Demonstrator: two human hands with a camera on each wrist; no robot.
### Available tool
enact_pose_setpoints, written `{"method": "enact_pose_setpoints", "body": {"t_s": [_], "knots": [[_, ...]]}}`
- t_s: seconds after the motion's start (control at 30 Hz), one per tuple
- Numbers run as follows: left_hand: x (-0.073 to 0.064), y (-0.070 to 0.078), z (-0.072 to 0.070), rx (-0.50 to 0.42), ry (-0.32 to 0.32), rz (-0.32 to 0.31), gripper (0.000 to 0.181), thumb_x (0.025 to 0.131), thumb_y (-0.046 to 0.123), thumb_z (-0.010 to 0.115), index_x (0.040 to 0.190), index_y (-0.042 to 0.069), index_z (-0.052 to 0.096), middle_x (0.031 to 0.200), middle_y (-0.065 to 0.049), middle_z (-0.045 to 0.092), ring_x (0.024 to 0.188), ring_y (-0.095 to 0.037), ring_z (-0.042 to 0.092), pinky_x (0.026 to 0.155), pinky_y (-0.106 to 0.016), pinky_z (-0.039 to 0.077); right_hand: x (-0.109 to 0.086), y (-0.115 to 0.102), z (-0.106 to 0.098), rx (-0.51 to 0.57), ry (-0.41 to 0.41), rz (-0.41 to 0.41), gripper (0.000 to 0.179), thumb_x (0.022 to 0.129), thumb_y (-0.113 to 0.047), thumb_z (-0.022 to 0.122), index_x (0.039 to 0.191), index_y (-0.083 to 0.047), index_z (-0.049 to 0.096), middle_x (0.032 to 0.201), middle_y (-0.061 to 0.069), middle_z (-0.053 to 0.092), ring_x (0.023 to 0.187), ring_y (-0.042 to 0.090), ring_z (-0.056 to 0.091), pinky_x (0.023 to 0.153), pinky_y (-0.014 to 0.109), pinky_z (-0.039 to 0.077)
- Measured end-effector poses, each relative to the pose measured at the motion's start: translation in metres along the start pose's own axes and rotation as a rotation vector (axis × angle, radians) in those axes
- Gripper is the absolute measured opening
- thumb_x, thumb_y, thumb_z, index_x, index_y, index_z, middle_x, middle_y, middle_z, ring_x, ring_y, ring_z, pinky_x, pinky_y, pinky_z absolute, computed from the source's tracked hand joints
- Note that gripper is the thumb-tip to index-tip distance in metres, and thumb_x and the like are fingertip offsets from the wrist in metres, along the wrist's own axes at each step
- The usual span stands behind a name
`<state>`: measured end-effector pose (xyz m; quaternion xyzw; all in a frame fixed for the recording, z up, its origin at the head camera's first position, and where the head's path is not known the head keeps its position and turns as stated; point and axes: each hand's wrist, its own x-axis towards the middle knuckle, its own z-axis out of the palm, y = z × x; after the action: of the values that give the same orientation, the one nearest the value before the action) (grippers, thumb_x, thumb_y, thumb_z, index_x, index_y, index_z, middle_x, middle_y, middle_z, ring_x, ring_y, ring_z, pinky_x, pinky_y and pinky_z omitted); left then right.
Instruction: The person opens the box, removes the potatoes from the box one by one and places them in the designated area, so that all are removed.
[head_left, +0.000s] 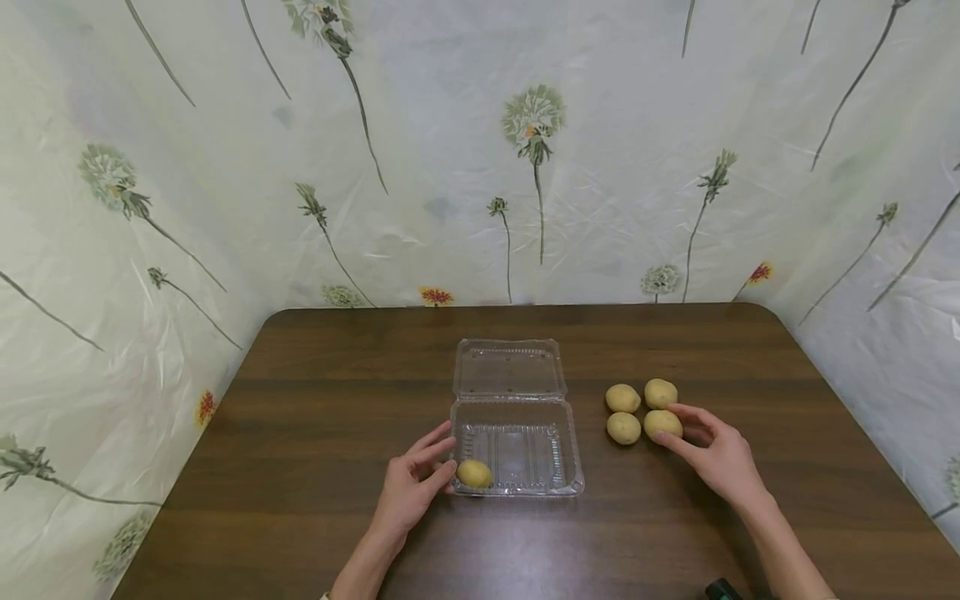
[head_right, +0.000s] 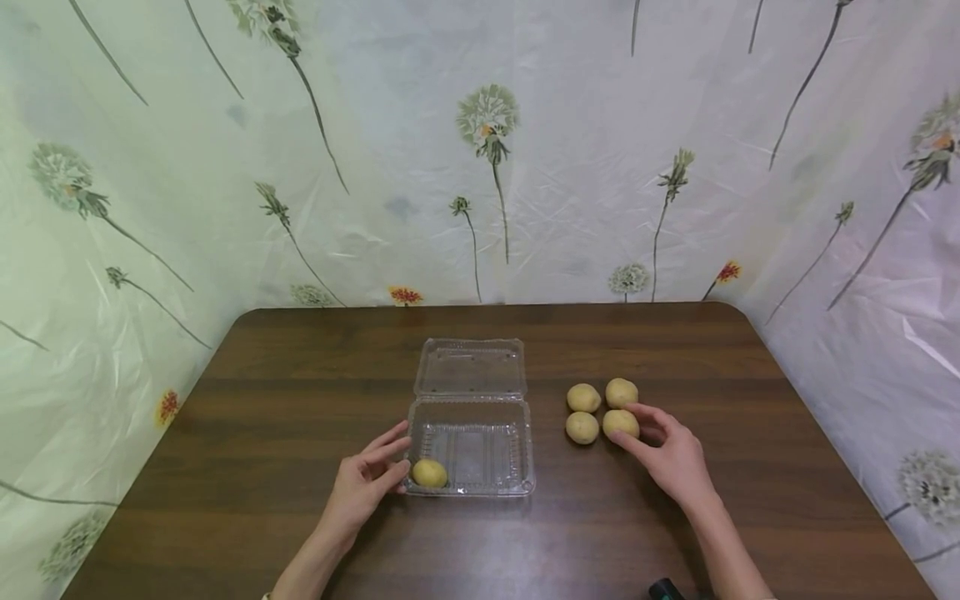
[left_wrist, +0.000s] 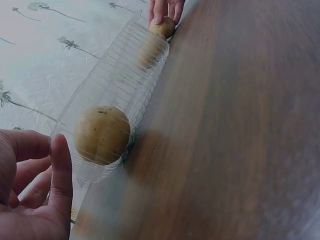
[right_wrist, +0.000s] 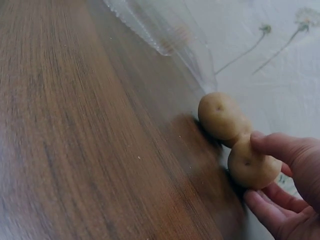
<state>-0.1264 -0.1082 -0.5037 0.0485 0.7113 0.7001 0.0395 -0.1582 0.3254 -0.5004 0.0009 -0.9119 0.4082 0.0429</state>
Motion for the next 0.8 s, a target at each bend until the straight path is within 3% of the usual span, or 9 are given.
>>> {"method": "enact_pose_setpoints", "body": {"t_s": [0.27,0.47,0.8], "knots": [[-0.0005,0.0006,-0.0002,-0.015,-0.009,0.009,0.037,0.09,0.002,0.069,0.126,-0.006,0.062,0.145,-0.004,0.049,0.074,-0.012,0.06,0.065,-0.024,0.057,0.0005,-0.0014,-0.0023,-0.022,0.018,0.031,0.06,0.086,-0.05,0.071,0.135,-0.017,0.057,0.126,0.008,0.064,0.094,-0.018,0.049,0.072,0.02,0.046],[-0.0007,0.0007,-0.0001,-0.019,-0.011,0.006,0.037,0.09,0.001,0.068,0.126,-0.006,0.062,0.145,-0.004,0.049,0.075,-0.012,0.061,0.065,-0.023,0.056,-0.0007,-0.0013,-0.0039,-0.024,0.006,0.056,0.062,0.087,-0.051,0.069,0.137,-0.017,0.056,0.125,0.009,0.064,0.099,-0.009,0.055,0.076,0.026,0.045],[-0.0009,0.0008,-0.0005,-0.013,-0.01,0.007,0.037,0.09,0.003,0.069,0.126,-0.005,0.063,0.145,-0.004,0.049,0.074,-0.012,0.061,0.065,-0.024,0.056,-0.0037,-0.0003,-0.0072,0.011,0.012,0.04,0.056,0.089,-0.047,0.068,0.135,-0.017,0.058,0.13,0.011,0.061,0.1,-0.009,0.056,0.071,0.015,0.045]]}}
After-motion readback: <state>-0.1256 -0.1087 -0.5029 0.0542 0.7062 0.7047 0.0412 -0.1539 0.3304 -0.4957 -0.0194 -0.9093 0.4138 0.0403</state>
